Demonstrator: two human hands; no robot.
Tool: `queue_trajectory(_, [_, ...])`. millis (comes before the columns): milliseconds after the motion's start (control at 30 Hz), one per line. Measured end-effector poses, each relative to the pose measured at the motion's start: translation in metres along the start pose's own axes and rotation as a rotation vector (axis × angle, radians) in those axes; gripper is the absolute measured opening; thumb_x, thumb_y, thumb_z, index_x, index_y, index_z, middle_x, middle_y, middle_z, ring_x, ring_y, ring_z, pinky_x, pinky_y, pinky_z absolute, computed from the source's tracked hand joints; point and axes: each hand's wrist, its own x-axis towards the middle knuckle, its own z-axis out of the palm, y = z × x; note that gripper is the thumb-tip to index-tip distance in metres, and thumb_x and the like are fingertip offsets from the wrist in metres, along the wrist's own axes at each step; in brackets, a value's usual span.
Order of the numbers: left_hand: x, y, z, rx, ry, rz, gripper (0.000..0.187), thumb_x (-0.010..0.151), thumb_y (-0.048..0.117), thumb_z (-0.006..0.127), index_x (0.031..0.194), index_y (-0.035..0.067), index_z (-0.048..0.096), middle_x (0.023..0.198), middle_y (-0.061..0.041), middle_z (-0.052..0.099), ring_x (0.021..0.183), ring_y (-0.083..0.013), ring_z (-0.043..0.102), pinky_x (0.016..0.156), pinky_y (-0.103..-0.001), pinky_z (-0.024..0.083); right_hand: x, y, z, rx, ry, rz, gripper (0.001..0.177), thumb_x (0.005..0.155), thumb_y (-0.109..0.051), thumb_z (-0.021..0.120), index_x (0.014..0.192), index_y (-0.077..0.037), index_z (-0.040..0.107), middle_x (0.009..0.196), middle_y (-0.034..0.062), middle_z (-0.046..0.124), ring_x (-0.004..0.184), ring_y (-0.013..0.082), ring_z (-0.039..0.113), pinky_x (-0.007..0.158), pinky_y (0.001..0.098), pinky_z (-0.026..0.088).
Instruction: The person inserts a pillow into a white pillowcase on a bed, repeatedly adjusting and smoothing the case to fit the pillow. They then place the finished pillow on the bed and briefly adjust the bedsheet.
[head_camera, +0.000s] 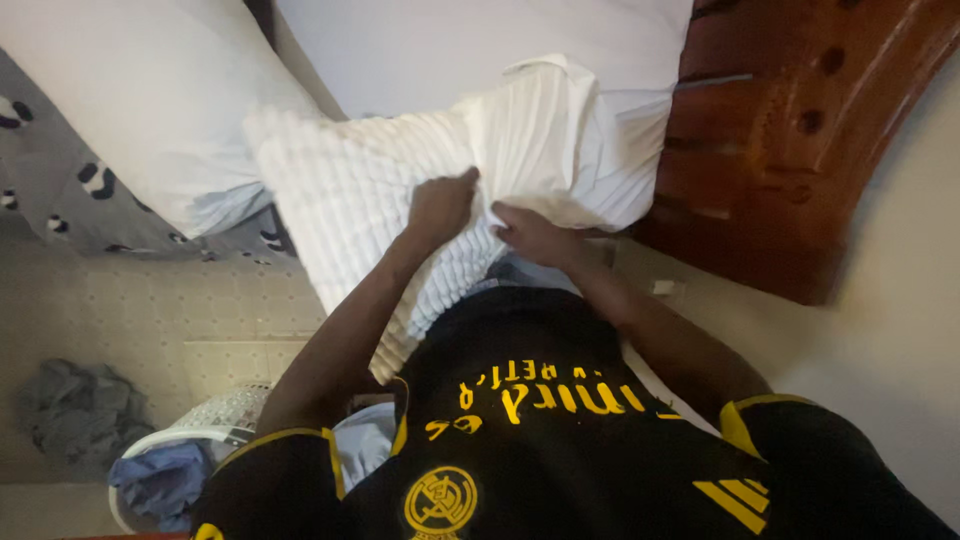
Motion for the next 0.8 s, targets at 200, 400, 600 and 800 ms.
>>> queue_trajectory(200, [-0.010, 0.065, 0.018, -0.010, -0.085, 0.112, 0.035, 0.094, 0.019, 0.056, 0.127, 0.010, 0.062, 0.078, -0.018, 0.072, 0.069, -0.0393, 0.071, 0.061, -0.054, 0.053, 0.011, 0.003, -0.064, 0.377, 0.528, 0.056, 0.030, 0.109, -0.032, 0.060, 0.119, -0.004, 0.058, 0.107, 0.0149, 0.063, 0.091, 0.0246, 0.060, 0.083, 0.0373, 0.053])
queue_trajectory(400, [-0.024, 0.123, 0.063, 0.089, -0.193, 0.215, 0.018, 0.094, 0.017, 0.057, 0.105, 0.011, 0.070, 0.083, -0.013, 0.074, 0.076, -0.0351, 0.074, 0.064, -0.051, 0.056, 0.038, 0.028, -0.093, -0.535, 0.842, 0.010, 0.041, 0.080, -0.014, 0.064, 0.120, -0.004, 0.061, 0.112, 0.0253, 0.061, 0.099, 0.0434, 0.061, 0.080, 0.0488, 0.053])
queue_trajectory(600, [-0.008, 0.131, 0.079, 0.255, -0.445, 0.266, 0.016, 0.096, 0.019, 0.060, 0.095, 0.010, 0.073, 0.090, -0.014, 0.075, 0.081, -0.0310, 0.075, 0.073, -0.050, 0.057, 0.010, 0.034, -0.106, -0.274, 0.488, 0.349, 0.027, 0.105, -0.019, 0.054, 0.125, -0.001, 0.055, 0.117, 0.0292, 0.060, 0.109, 0.0489, 0.062, 0.092, 0.0551, 0.050])
queue_trajectory(800, [0.097, 0.049, -0.003, 0.343, -0.343, 0.143, 0.064, 0.077, 0.056, 0.079, 0.127, 0.019, 0.064, 0.124, -0.019, 0.064, 0.125, -0.0356, 0.057, 0.104, -0.058, 0.037, -0.035, 0.074, -0.073, 0.036, 0.376, 0.156, 0.029, 0.103, -0.021, 0.057, 0.125, -0.002, 0.056, 0.103, 0.0218, 0.066, 0.097, 0.0350, 0.067, 0.087, 0.0466, 0.051])
